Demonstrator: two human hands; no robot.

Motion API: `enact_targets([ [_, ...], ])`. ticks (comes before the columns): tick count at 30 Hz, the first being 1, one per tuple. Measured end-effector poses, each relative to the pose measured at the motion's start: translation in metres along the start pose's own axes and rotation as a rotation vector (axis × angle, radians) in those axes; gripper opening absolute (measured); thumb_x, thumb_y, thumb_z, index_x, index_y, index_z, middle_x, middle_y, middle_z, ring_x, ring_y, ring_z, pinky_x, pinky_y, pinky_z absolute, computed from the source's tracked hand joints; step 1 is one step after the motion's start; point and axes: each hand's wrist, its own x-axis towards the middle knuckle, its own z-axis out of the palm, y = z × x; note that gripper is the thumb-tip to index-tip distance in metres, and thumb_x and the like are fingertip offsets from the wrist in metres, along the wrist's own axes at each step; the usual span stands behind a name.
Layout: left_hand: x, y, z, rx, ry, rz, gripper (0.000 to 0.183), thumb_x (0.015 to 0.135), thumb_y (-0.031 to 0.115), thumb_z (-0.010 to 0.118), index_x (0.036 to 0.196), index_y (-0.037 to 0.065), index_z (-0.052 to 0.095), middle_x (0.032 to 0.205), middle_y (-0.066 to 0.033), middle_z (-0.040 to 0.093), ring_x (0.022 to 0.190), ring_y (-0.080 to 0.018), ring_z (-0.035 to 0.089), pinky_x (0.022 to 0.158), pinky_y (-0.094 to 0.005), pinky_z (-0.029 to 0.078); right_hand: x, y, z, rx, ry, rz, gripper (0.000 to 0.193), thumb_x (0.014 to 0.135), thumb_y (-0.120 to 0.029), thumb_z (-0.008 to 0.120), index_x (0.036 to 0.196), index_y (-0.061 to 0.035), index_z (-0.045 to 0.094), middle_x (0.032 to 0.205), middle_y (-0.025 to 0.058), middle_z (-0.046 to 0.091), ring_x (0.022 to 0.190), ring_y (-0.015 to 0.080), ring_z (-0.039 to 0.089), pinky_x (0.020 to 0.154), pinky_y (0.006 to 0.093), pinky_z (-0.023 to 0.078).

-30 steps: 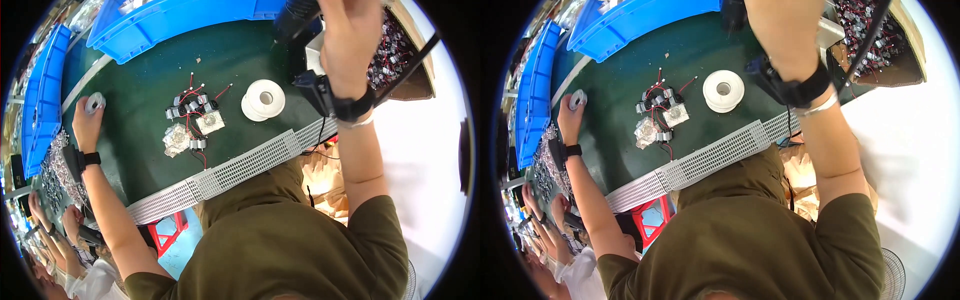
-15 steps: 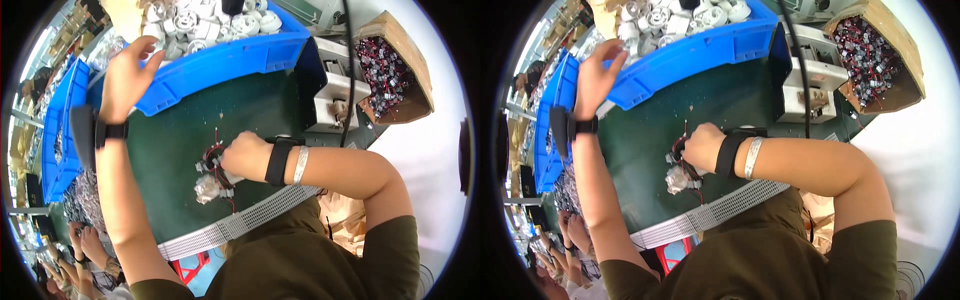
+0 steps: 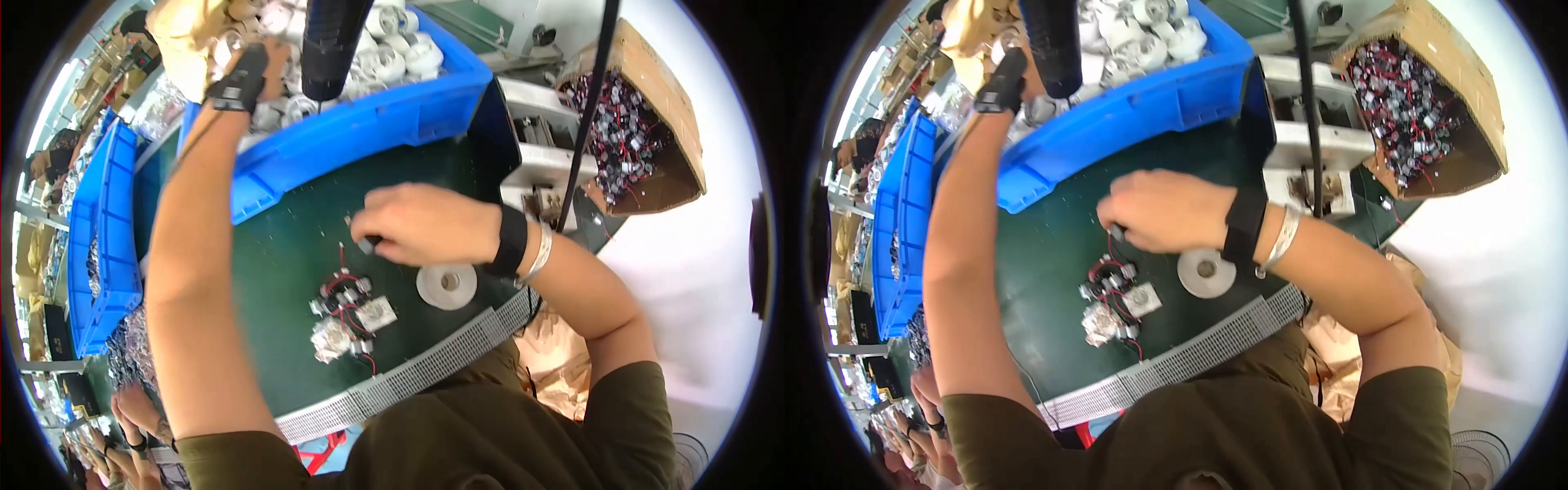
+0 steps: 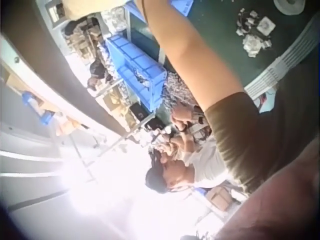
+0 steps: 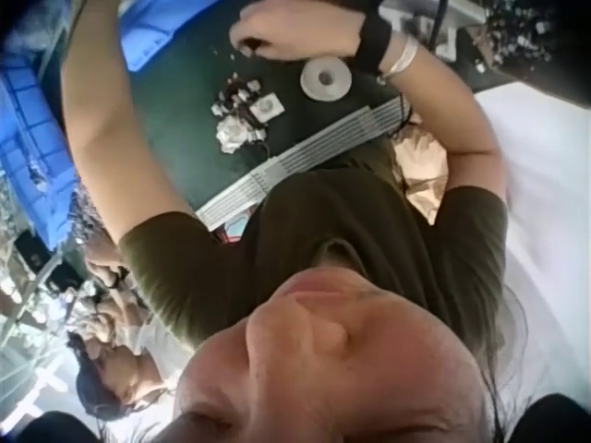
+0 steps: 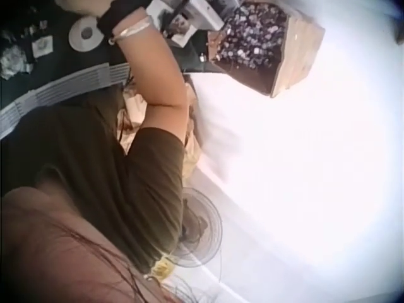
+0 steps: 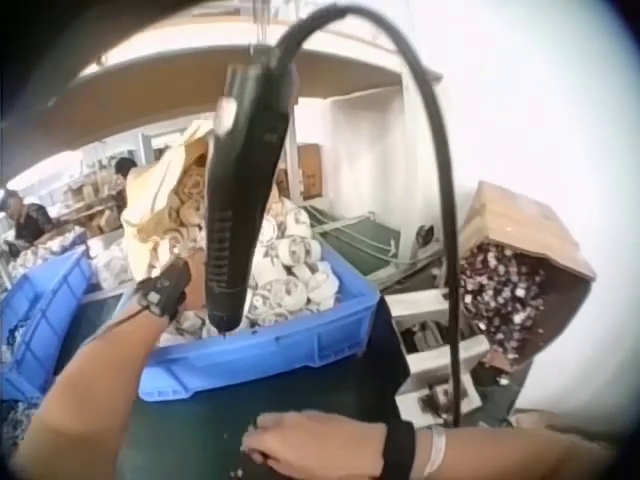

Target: The person assembles a smoke detector by placing a motor into a plastic housing, threading wires through the base, and securing it with a power screwdriver. They repeat this process for several units, handling the components one at a time before setting the assemblies aside.

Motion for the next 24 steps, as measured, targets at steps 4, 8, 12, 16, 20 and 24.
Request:
enact_targets([
  [4,-0.05,-0.043,0.013,-0.318,0.51,0.021,0.054,0.071,0.021,0.069,0.117,-0.002,0.052,0.105,-0.0224,0.061,0.096,-0.037,0.06,0.084,-0.0442,0.048,-0.008,-0.01,-0.029,0.393,0.074,0.144,0.021,0.078,0.002,0.066,0.098,-0.0027,0.062,0.092,0.0083,0.056,0.084,0.0174,0.063,0.072,0.026,0.052],
  [8,-0.142,0.05,-0.027,-1.191,0.546,-0.285,0.059,0.081,-0.001,0.064,0.134,-0.002,0.036,0.119,-0.0142,0.054,0.103,-0.0207,0.056,0.088,-0.0317,0.049,-0.062,-0.003,-0.024,0.594,0.281,0.241,0.014,0.083,0.002,0.065,0.097,0.0022,0.062,0.099,0.0067,0.055,0.087,0.0122,0.06,0.075,0.023,0.051],
  [12,-0.214,0.165,-0.037,-1.754,0.252,-0.194,0.06,0.066,-0.007,0.068,0.119,0.006,0.044,0.111,-0.0066,0.053,0.102,-0.0164,0.055,0.089,-0.0305,0.046,-0.097,-0.024,-0.01,0.507,0.374,0.324,0.012,0.08,0.003,0.066,0.09,0.0004,0.06,0.101,0.0081,0.055,0.091,0.0131,0.058,0.076,0.0236,0.051],
  [16,-0.216,0.24,-0.02,-1.756,0.21,-0.129,0.062,0.066,0.001,0.075,0.121,0.003,0.046,0.116,-0.013,0.055,0.11,-0.0227,0.055,0.095,-0.0332,0.043,-0.11,-0.034,-0.01,0.336,0.449,0.267,0.015,0.076,0.004,0.067,0.086,-0.0019,0.057,0.103,0.0074,0.055,0.092,0.0143,0.057,0.079,0.0256,0.05],
  [20,-0.218,0.262,-0.015,-1.557,0.295,-0.125,0.053,0.064,0.006,0.079,0.11,0.001,0.054,0.117,-0.0185,0.056,0.107,-0.0336,0.056,0.091,-0.0389,0.045,-0.116,-0.034,-0.002,0.067,0.533,0.164,0.018,0.072,0.001,0.071,0.084,-0.0042,0.059,0.101,0.0073,0.054,0.088,0.0178,0.058,0.075,0.0273,0.049],
  [24,-0.221,0.258,-0.018,-1.302,0.276,-0.043,0.061,0.063,0.009,0.081,0.115,0.0,0.051,0.121,-0.0188,0.054,0.11,-0.036,0.054,0.093,-0.0419,0.044,-0.123,-0.029,0.008,0.198,0.396,0.169,0.016,0.073,0.001,0.07,0.082,-0.0049,0.06,0.098,0.0068,0.053,0.083,0.0192,0.057,0.072,0.0273,0.048],
])
